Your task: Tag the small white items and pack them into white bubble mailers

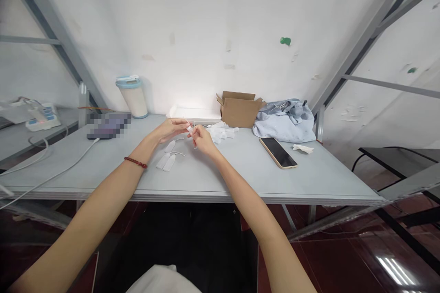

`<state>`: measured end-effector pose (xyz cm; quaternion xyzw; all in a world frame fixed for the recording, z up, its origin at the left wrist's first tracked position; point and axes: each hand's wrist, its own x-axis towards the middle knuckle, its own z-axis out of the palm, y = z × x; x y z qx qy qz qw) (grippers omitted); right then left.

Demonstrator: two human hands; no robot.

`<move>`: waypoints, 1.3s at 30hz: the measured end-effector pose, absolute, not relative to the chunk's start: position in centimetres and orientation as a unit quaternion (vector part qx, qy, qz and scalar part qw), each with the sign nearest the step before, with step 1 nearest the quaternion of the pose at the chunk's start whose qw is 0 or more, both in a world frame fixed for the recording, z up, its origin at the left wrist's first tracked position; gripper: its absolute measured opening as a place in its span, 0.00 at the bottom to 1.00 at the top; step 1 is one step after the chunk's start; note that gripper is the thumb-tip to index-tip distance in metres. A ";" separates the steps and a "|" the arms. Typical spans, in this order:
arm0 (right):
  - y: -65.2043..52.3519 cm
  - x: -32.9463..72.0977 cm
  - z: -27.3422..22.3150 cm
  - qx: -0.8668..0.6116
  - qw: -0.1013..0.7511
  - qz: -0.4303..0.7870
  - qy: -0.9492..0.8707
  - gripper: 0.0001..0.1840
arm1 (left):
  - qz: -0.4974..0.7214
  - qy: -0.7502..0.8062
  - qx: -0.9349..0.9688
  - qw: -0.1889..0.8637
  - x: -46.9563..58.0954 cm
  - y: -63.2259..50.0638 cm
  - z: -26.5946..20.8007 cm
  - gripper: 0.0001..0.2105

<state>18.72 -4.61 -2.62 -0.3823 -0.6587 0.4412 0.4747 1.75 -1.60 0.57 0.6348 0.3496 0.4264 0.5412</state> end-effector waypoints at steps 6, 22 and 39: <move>-4.5 18.9 -2.7 -0.394 0.470 0.452 -0.648 0.09 | 0.392 0.412 0.648 0.507 1.5 -0.9 -0.1 0.17; -4.7 19.0 -2.5 -0.376 0.482 0.482 -0.627 0.12 | 0.366 0.385 0.670 0.519 1.7 -1.5 0.5 0.18; -5.4 19.0 -1.4 -0.392 0.479 0.522 -0.587 0.18 | 0.390 0.421 0.636 0.515 2.1 -1.4 0.4 0.20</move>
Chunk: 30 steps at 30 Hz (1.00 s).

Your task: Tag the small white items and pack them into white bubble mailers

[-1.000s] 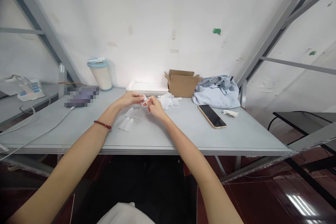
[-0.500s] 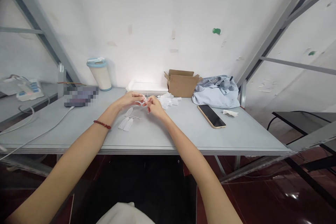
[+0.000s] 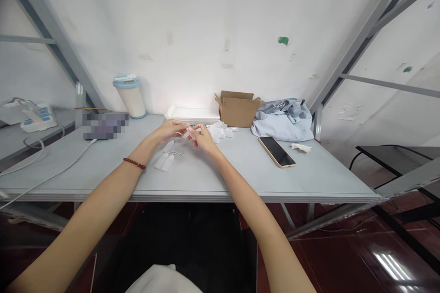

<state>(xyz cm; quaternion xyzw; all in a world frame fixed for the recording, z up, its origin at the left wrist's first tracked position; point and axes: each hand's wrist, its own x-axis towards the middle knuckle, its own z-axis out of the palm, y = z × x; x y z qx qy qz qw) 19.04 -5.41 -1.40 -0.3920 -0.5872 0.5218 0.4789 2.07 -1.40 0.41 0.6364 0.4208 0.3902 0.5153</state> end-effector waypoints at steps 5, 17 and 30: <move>-5.7 19.1 -1.2 -0.433 0.486 0.463 -0.602 0.19 | 0.411 0.425 0.625 0.509 2.2 -1.3 0.4 0.20; -6.1 19.2 -0.5 -0.421 0.483 0.558 -0.527 0.11 | 0.408 0.363 0.636 0.545 1.9 -1.7 0.9 0.17; -5.6 19.3 -1.3 -0.478 0.479 0.333 -0.656 0.15 | 0.396 0.422 0.632 0.515 2.7 -1.6 0.7 0.16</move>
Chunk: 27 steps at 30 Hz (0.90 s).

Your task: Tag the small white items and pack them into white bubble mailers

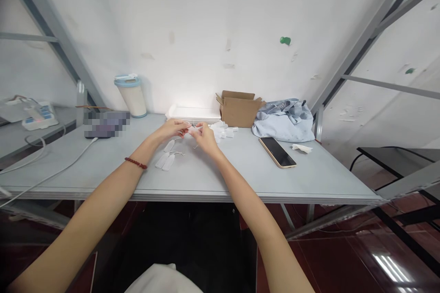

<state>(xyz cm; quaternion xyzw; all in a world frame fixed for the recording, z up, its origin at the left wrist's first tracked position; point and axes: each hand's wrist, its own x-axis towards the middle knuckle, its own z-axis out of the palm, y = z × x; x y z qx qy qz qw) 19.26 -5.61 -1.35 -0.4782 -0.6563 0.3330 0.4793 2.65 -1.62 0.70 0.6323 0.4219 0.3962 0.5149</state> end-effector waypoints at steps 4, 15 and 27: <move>-5.5 19.3 -1.7 -0.489 0.469 0.234 -0.698 0.09 | 0.395 0.433 0.632 0.507 2.7 -1.5 0.5 0.17; -5.5 19.4 -1.2 -0.465 0.505 0.372 -0.625 0.18 | 0.409 0.344 0.626 0.568 2.9 -2.3 1.0 0.13; -5.4 19.5 -1.4 -0.468 0.529 0.228 -0.670 0.05 | 0.339 0.410 0.628 0.569 2.8 -2.5 1.4 0.15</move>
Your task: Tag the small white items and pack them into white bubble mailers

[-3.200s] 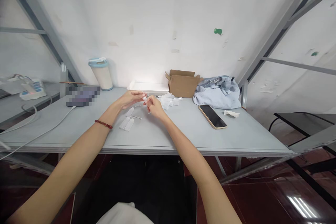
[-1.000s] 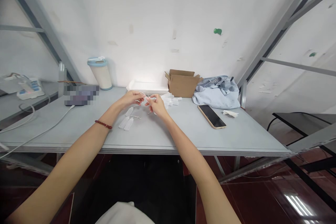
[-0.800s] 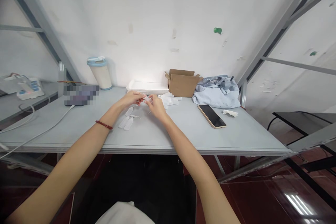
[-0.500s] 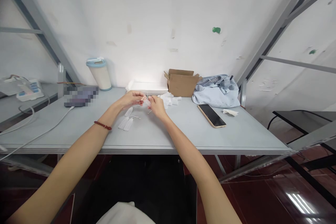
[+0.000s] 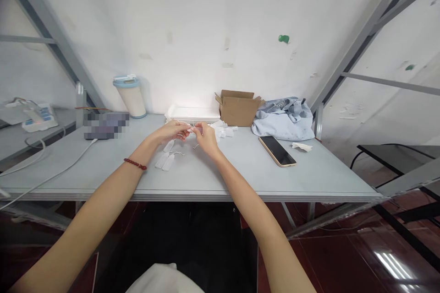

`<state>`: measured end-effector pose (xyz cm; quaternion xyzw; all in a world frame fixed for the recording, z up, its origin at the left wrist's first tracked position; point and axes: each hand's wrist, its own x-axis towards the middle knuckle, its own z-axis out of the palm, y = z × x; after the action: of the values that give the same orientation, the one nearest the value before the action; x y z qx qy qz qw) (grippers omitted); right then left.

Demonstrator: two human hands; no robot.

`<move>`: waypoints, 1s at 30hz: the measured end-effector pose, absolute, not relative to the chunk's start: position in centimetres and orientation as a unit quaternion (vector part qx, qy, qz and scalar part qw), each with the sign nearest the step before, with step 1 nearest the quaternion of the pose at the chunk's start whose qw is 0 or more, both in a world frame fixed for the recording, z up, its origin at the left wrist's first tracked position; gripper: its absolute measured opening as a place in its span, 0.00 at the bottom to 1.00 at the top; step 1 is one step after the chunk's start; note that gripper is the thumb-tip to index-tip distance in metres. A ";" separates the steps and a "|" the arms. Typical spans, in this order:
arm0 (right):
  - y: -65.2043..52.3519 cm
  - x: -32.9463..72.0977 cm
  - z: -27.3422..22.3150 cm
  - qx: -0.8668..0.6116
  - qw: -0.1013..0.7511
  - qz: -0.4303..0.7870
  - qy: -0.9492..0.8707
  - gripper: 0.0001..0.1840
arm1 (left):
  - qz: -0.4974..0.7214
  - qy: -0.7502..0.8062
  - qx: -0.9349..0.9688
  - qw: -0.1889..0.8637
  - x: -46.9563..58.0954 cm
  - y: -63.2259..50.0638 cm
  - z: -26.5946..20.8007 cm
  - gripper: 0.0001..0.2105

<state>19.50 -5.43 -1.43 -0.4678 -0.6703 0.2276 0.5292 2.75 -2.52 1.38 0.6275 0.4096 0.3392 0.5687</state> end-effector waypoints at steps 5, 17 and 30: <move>-5.6 19.6 -1.3 -0.462 0.516 0.231 -0.683 0.05 | 0.348 0.398 0.635 0.562 2.8 -2.5 1.4 0.18; -5.2 19.8 -1.0 -0.439 0.523 0.459 -0.569 0.15 | 0.407 0.334 0.688 0.500 3.1 -2.8 1.2 0.15; -5.5 19.6 -1.1 -0.453 0.513 0.225 -0.694 0.10 | 0.390 0.406 0.643 0.519 3.9 -2.9 1.6 0.13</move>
<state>19.64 -5.52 -1.07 -0.4528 -0.6939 0.2252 0.5126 3.91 -2.88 1.55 0.6429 0.4063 0.3899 0.5192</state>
